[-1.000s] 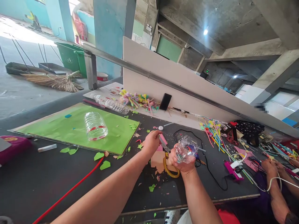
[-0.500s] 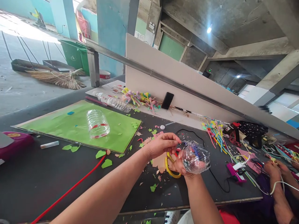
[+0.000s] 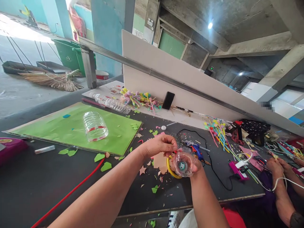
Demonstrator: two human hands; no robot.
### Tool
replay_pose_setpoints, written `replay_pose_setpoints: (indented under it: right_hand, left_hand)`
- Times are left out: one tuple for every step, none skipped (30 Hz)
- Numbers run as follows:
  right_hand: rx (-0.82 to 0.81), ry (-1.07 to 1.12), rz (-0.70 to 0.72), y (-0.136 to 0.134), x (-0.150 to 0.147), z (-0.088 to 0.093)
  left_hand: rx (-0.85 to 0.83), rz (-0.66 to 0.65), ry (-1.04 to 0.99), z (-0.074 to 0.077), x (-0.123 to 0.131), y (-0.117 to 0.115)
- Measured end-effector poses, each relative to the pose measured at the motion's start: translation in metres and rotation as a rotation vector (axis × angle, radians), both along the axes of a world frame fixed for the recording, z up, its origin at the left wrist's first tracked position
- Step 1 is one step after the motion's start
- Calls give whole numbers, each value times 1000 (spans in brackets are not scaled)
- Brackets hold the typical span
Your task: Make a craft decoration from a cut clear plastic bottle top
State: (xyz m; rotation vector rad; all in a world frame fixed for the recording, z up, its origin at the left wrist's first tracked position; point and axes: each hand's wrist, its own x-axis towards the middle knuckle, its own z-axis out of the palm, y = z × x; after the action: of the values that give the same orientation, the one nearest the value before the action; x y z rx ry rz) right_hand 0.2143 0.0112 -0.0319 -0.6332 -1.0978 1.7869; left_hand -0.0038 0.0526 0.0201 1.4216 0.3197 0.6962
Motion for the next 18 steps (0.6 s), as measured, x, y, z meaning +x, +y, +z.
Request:
replay_pose_setpoints:
  right_hand:
    - [17, -42, 80, -1, 0, 4]
    - [37, -83, 156, -2, 0, 7]
    - [59, -117, 217, -3, 0, 10]
    - [82, -138, 253, -4, 0, 13]
    - [104, -152, 275, -4, 0, 15]
    - [125, -161, 289, -4, 1, 16]
    - [144, -168, 299, -4, 1, 17]
    - [160, -173, 307, -4, 1, 17]
    - [175, -179, 315, -3, 2, 17]
    - [188, -184, 321, -3, 3, 17]
    - [201, -188, 327, -2, 4, 17]
    - [213, -192, 332, -1, 4, 16]
    - [224, -196, 338, 0, 5, 15]
    - [236, -200, 346, 1, 5, 14]
    - [247, -204, 355, 3, 6, 13]
    - [258, -208, 364, 4, 6, 12]
    - [267, -212, 373, 5, 6, 11]
    - [275, -219, 380, 6, 6, 10]
  left_hand:
    - [9, 1, 5, 0, -1, 0]
    - [20, 1, 12, 1, -2, 1]
    - [28, 0, 18, 2, -3, 1]
    - [35, -4, 26, 2, -4, 1]
    - [39, -11, 35, 2, -4, 1]
    - [40, -18, 42, 2, -5, 1]
    - [40, -22, 47, 2, -6, 2]
    - [41, -25, 51, 2, -7, 3]
    - [43, -27, 55, 1, -7, 4]
    - [46, -25, 59, 1, -9, 5]
    - [49, -21, 64, 0, -10, 6]
    - [53, -15, 73, 0, -11, 7]
    - [57, -10, 84, 1, -12, 7]
    - [61, -3, 92, 1, -12, 7]
    - [65, 1, 96, 2, -13, 7]
    - [71, 0, 99, 3, -13, 6]
    - [77, -4, 98, 4, -12, 6]
    - [84, -9, 96, 4, -12, 5]
